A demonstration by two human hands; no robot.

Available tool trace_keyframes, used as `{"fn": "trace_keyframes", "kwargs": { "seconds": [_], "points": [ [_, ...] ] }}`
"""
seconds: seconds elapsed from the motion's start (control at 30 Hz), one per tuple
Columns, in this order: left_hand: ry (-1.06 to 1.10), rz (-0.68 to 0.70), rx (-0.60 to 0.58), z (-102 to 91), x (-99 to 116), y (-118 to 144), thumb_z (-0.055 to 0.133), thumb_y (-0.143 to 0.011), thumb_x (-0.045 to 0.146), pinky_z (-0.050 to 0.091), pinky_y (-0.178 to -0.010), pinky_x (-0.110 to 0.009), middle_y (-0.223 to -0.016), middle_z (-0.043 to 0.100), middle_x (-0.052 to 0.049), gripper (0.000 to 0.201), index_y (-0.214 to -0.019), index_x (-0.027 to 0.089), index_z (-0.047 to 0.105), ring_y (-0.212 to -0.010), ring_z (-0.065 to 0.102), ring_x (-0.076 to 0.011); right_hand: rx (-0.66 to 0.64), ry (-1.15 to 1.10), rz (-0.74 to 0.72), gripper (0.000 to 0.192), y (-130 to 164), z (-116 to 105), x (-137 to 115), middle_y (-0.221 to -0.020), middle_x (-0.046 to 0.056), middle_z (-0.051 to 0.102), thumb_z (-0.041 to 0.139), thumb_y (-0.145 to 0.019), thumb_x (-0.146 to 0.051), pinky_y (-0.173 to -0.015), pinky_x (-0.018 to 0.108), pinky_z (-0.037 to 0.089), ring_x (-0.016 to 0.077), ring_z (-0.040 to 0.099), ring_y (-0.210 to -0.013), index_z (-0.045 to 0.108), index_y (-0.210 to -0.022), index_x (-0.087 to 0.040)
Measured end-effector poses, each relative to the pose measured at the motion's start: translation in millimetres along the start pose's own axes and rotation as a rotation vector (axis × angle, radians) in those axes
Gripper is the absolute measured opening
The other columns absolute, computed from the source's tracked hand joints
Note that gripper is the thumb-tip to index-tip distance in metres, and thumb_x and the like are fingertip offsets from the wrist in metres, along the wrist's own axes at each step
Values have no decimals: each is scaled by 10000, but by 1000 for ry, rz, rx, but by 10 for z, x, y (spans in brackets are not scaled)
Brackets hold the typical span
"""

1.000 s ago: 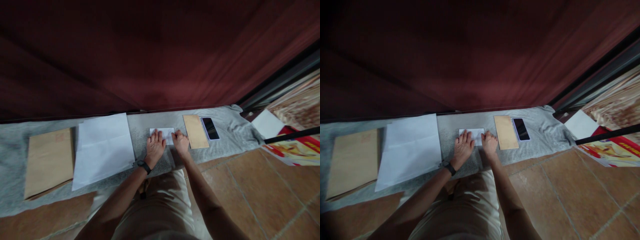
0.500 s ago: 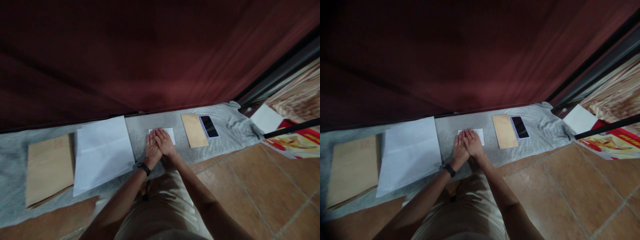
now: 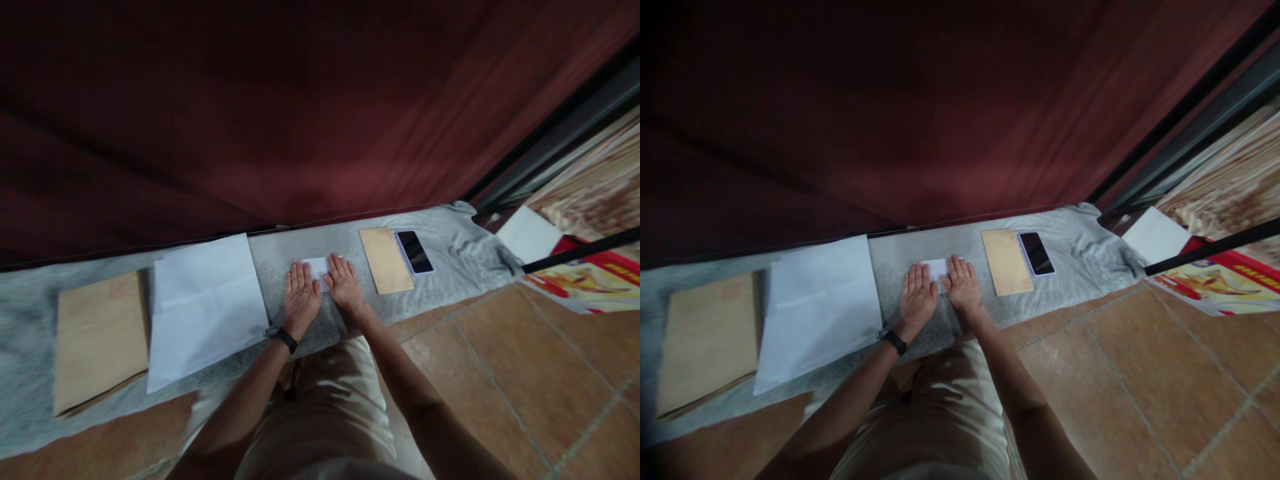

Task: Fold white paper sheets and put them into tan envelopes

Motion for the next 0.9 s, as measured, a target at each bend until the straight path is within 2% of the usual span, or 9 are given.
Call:
{"fn": "trace_keyframes", "kwargs": {
  "seconds": [0.23,0.37,0.43,0.53,0.63,0.7,0.8,0.9],
  "points": [
    [-14,-4,29,-39,-67,30,336,-1027,310,235,-1259,-529,-1651,270,-226,617,-1570,18,314,-1561,225,-303,21,43,47,564,115,-81,260,-1648,123,334,339,-1083,-371,-1257,489,225,270,316,-1533,341,-1593,-130],
    [-2,3,46,-40,-60,32,358,-1024,345,244,-1252,-542,-1644,287,-229,634,-1575,35,312,-1556,242,-308,58,39,62,560,167,-131,310,-1636,150,357,362,-1072,-351,-1251,509,235,278,317,-1532,366,-1577,-109],
    [-1,-4,48,-38,-59,31,363,-1022,361,242,-1252,-542,-1644,291,-226,644,-1578,41,307,-1555,245,-309,103,19,79,567,167,-163,258,-1634,180,352,366,-1065,-333,-1247,521,239,289,308,-1535,368,-1568,-71],
    [-1,-15,39,-39,-59,23,362,-1017,358,243,-1252,-544,-1640,303,-228,647,-1579,43,308,-1554,246,-309,133,-40,49,569,125,-165,30,-1649,178,324,354,-1059,-311,-1250,507,246,282,294,-1542,358,-1572,-65],
    [-23,-31,-10,-36,-60,5,354,-1010,320,246,-1254,-532,-1639,315,-223,628,-1569,35,331,-1552,255,-305,59,-90,-31,551,75,-72,-256,-1650,141,341,341,-1063,-319,-1258,455,255,249,302,-1541,390,-1566,-100],
    [-52,-39,-51,-37,-57,-3,349,-1005,293,237,-1261,-513,-1646,304,-219,619,-1560,20,342,-1553,252,-300,8,-103,-49,539,71,-5,-351,-1628,142,385,331,-1069,-323,-1262,427,253,231,315,-1535,424,-1546,-89],
    [-76,-35,-67,-50,-43,-1,349,-1005,286,218,-1268,-501,-1652,278,-234,623,-1554,-8,339,-1557,239,-303,-5,-88,-16,536,107,41,-304,-1616,136,409,329,-1077,-346,-1266,429,236,230,326,-1531,437,-1540,-98],
    [-58,-24,-26,-60,-37,12,356,-1011,320,225,-1263,-520,-1645,286,-240,636,-1558,-3,331,-1554,247,-310,10,-43,22,535,150,42,-162,-1634,113,377,346,-1077,-357,-1261,450,229,245,331,-1528,409,-1563,-142]
  ]
}}
Point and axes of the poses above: each hand's wrist, its own y-axis away from the middle knuckle, its own z-axis out of the palm, x = y × z, the point moved 7 cm from there along -y, towards the middle knuckle
